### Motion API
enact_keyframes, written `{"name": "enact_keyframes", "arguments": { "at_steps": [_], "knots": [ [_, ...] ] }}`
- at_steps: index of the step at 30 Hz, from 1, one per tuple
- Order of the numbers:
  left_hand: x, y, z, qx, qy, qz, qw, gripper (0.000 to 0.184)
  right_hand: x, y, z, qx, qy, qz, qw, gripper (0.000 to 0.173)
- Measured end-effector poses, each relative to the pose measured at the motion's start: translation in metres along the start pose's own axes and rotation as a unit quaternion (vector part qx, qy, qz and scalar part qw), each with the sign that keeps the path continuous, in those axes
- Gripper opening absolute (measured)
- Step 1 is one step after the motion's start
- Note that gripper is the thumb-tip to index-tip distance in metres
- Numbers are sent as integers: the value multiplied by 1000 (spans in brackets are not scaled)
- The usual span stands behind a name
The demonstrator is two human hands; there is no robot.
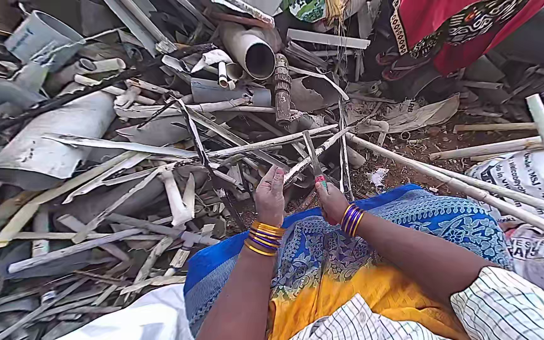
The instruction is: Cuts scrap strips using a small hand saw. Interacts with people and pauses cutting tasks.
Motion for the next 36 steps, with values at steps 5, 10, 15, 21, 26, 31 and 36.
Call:
{"name": "enact_keyframes", "arguments": {
  "at_steps": [5, 10, 15, 21, 26, 31, 36],
  "knots": [
    [-4, -3, -3, 155, -64, -22, 986, 28, 5, 6, -1, 26, -27, -18, 999, 44],
    [-4, 8, 0, 173, -69, -112, 976, 34, 0, -6, 1, -35, -1, 10, 999, 45],
    [-4, 8, -8, 55, -64, -74, 994, 35, 49, 33, -18, 87, -106, -62, 989, 41],
    [3, 13, -12, 19, -71, -70, 995, 38, 18, 8, -2, 25, -22, -9, 999, 45],
    [3, 10, -13, 12, -82, -33, 996, 38, 51, 38, -15, 89, -86, -86, 989, 40],
    [4, 12, -12, 32, -88, -30, 995, 40, 16, 9, -4, 66, -36, -30, 997, 45],
    [1, 10, -14, 25, -89, -20, 995, 41, 48, 36, -14, 107, -85, -81, 987, 42]
  ]
}}
Point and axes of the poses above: each hand's wrist, its own x-axis away from the middle knuckle, its own y-axis out of the palm, z = x × y, the point moved 9 cm from there along -x, towards the middle knuckle, and after that the axes turned 1 degree about x, right-handed, at the moved point
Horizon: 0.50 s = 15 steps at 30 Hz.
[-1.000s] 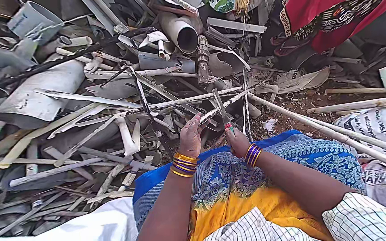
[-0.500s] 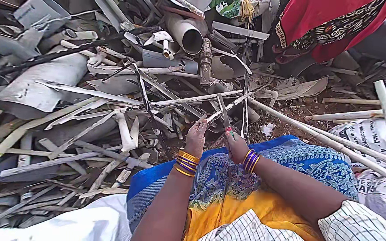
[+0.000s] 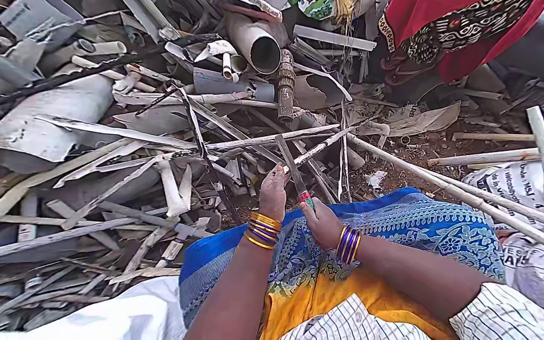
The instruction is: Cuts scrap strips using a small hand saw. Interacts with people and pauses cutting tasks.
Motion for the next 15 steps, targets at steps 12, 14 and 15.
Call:
{"name": "enact_keyframes", "arguments": {
  "at_steps": [12, 14, 15],
  "knots": [
    [1, 0, 0, -56, 16, 20, 998, 37, 7, 0, -5, 24, -19, -31, 999, 42],
    [2, -1, 12, -95, 62, 9, 994, 40, -16, -27, 14, -5, 24, 44, 999, 43],
    [4, -3, 23, -148, 96, 8, 984, 40, -27, -46, 24, 8, 55, 84, 995, 45]
  ]
}}
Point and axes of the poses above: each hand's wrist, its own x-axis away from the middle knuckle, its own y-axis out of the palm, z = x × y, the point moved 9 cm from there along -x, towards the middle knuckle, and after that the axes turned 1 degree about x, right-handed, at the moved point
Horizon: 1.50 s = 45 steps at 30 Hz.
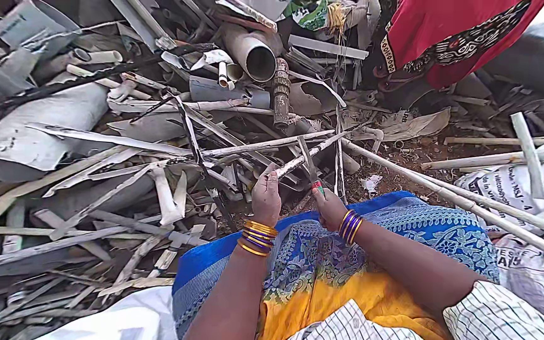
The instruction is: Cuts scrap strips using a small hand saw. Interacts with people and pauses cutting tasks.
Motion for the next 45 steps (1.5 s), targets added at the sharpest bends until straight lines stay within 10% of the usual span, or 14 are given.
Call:
{"name": "enact_keyframes", "arguments": {
  "at_steps": [4, 10, 16, 45],
  "knots": [
    [-1, -23, 31, -203, 129, -12, 971, 44, -2, -28, -12, 182, -23, 29, 983, 52],
    [2, -30, 23, -157, 157, -18, 975, 40, 24, 12, -23, 321, -156, 9, 934, 56],
    [7, -29, 21, -120, 166, -11, 979, 36, -19, -15, 9, 277, -8, 30, 960, 56],
    [4, -27, 21, -160, 178, 1, 971, 34, -7, -19, 0, 311, 6, 32, 950, 53]
  ]
}}
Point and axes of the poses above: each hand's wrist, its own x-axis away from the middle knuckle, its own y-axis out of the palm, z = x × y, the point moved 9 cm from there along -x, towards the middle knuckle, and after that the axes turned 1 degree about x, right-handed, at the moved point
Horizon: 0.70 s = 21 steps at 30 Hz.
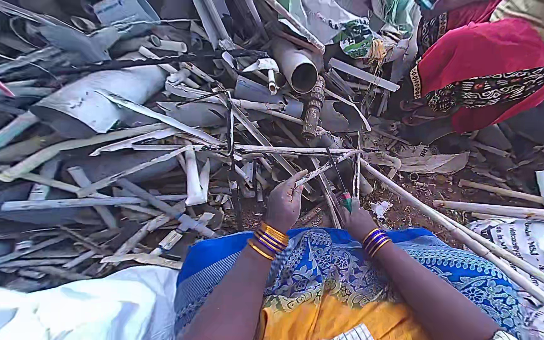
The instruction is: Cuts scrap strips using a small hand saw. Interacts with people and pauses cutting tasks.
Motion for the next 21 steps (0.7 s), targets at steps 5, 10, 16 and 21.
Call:
{"name": "enact_keyframes", "arguments": {
  "at_steps": [5, 10, 16, 21],
  "knots": [
    [-5, 0, 8, 1, 13, -54, 998, 35, 28, 0, -24, 11, -90, 8, 996, 55],
    [0, 4, 11, -10, 30, -53, 998, 34, -3, -3, 1, -5, -11, 5, 1000, 54],
    [-3, -7, 11, 6, 10, -27, 1000, 34, 29, 1, -17, 17, -97, 19, 995, 56],
    [-3, -7, 6, 61, -26, -17, 998, 34, 13, -2, -4, -20, -38, 4, 999, 54]
  ]
}}
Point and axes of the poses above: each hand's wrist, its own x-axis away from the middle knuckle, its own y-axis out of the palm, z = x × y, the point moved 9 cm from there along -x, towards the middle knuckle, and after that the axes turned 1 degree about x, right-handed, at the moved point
